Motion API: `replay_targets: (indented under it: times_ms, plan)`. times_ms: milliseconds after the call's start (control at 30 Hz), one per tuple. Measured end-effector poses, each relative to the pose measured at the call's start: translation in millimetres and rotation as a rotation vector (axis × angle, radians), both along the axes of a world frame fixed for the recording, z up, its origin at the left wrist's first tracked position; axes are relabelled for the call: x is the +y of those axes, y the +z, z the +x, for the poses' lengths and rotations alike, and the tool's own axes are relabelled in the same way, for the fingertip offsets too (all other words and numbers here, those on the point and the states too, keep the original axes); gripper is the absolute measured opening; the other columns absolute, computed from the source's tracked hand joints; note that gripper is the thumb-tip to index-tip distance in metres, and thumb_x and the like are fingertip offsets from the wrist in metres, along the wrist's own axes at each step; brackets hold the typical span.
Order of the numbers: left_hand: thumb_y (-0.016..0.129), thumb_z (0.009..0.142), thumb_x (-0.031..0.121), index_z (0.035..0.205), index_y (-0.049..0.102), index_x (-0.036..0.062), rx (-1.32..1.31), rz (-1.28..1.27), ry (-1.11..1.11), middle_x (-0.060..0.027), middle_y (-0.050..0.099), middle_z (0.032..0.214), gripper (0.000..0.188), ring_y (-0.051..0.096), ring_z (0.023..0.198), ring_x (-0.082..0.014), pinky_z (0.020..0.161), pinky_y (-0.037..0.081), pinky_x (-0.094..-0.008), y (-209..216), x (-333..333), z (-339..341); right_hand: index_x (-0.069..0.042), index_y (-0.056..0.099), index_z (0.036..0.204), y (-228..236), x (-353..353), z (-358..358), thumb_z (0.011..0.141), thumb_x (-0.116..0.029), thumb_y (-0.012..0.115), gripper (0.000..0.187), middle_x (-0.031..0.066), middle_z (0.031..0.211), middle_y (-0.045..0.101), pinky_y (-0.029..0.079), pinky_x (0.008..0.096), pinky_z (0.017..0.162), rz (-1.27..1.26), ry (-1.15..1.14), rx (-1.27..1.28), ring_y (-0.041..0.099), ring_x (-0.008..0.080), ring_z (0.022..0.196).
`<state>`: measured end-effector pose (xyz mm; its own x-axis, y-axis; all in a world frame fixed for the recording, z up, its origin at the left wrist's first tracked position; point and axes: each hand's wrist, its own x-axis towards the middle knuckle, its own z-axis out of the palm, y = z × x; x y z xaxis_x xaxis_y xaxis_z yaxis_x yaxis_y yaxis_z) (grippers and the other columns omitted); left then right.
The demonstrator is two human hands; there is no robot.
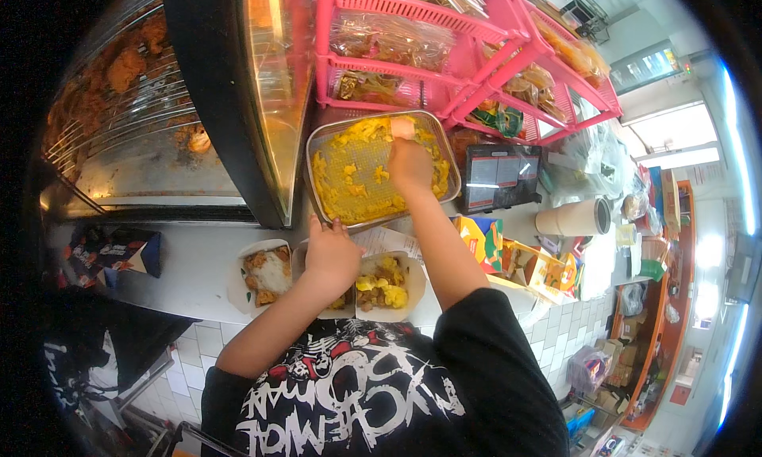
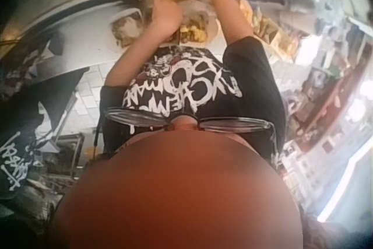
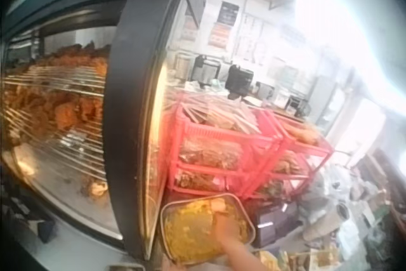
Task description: The person scoops scrambled eggs from a metal tray into several open paper taco boxes lined with paper. They then add a small bag of salad to each box and fold the boxes closed. The person works at a stainless steel counter in a commercial kitchen.
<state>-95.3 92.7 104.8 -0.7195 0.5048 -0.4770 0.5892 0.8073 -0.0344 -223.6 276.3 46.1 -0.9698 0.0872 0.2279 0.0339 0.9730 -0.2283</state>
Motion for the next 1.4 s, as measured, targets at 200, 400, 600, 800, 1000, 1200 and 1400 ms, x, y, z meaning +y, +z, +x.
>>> replay_targets:
  times_ms: [200, 400, 600, 800, 1000, 1200, 1400]
  plan:
    - [0.035, 0.101, 0.037, 0.132, 0.052, -0.0015, -0.014, 0.015, 0.033, -0.0194, 0.047, 0.141, 0.052, 0.053, 0.121, -0.0283, 0.112, 0.013, -0.0558, -2.9, 1.0, -0.9, -0.002, 0.065, 0.080, -5.4, -20.4, -6.3, 0.082, -0.006, 0.054, 0.012, 0.0196, 0.077, 0.066, 0.054, 0.0460, 0.064, 0.171, 0.139, -0.096, 0.068, 0.0352, 0.074]
    - [0.036, 0.100, 0.038, 0.132, 0.051, -0.0056, 0.035, 0.037, 0.028, -0.0202, 0.049, 0.139, 0.056, 0.057, 0.114, -0.0299, 0.111, 0.015, -0.0555, -3.6, -0.4, 1.9, -0.001, 0.067, 0.082, -16.6, -9.8, -8.2, 0.077, -0.004, 0.057, 0.011, 0.0191, 0.082, 0.068, 0.055, 0.0442, 0.068, 0.265, 0.379, -0.196, 0.068, 0.0342, 0.079]
    - [0.036, 0.101, 0.033, 0.126, 0.062, 0.0054, -0.015, -0.015, 0.045, -0.0190, 0.048, 0.141, 0.045, 0.048, 0.129, -0.0262, 0.110, 0.011, -0.0611, 1.5, 5.8, 0.7, -0.002, 0.070, 0.086, 11.8, 4.2, -15.9, 0.077, -0.006, 0.058, 0.015, 0.0180, 0.088, 0.069, 0.054, 0.0439, 0.070, 0.437, 0.555, -0.481, 0.068, 0.0335, 0.080]
    - [0.038, 0.100, 0.031, 0.125, 0.062, 0.0057, 0.029, 0.009, 0.022, -0.0190, 0.049, 0.140, 0.043, 0.048, 0.130, -0.0258, 0.109, 0.012, -0.0619, 2.3, 0.7, 2.8, -0.002, 0.070, 0.084, 52.3, 6.0, -2.5, 0.078, -0.008, 0.058, 0.015, 0.0183, 0.089, 0.069, 0.054, 0.0455, 0.071, 0.489, 0.567, -0.459, 0.068, 0.0336, 0.082]
    - [0.038, 0.100, 0.030, 0.124, 0.062, 0.0047, -0.009, 0.016, 0.057, -0.0195, 0.048, 0.140, 0.043, 0.051, 0.126, -0.0257, 0.110, 0.012, -0.0618, -1.8, 3.3, 2.6, -0.001, 0.070, 0.084, 17.8, -16.5, -12.6, 0.078, -0.010, 0.058, 0.016, 0.0197, 0.088, 0.069, 0.054, 0.0448, 0.071, 0.327, 0.378, -0.408, 0.068, 0.0335, 0.083]
    - [0.039, 0.100, 0.032, 0.126, 0.061, 0.0038, 0.055, 0.009, 0.060, -0.0191, 0.046, 0.143, 0.044, 0.054, 0.121, -0.0254, 0.110, 0.011, -0.0612, -2.4, 2.2, 4.1, -0.003, 0.070, 0.087, 36.5, 2.5, -12.4, 0.079, -0.008, 0.055, 0.018, 0.0220, 0.088, 0.068, 0.053, 0.0460, 0.071, 0.393, 0.513, -0.681, 0.067, 0.0375, 0.082]
    - [0.040, 0.099, 0.033, 0.128, 0.060, 0.0036, 0.018, 0.049, 0.078, -0.0198, 0.046, 0.142, 0.045, 0.055, 0.120, -0.0262, 0.111, 0.011, -0.0600, -6.5, 0.9, 3.6, -0.007, 0.067, 0.095, 88.9, 67.5, -2.6, 0.079, -0.009, 0.055, 0.020, 0.0196, 0.091, 0.068, 0.053, 0.0460, 0.073, 0.541, 0.446, -0.634, 0.067, 0.0362, 0.086]
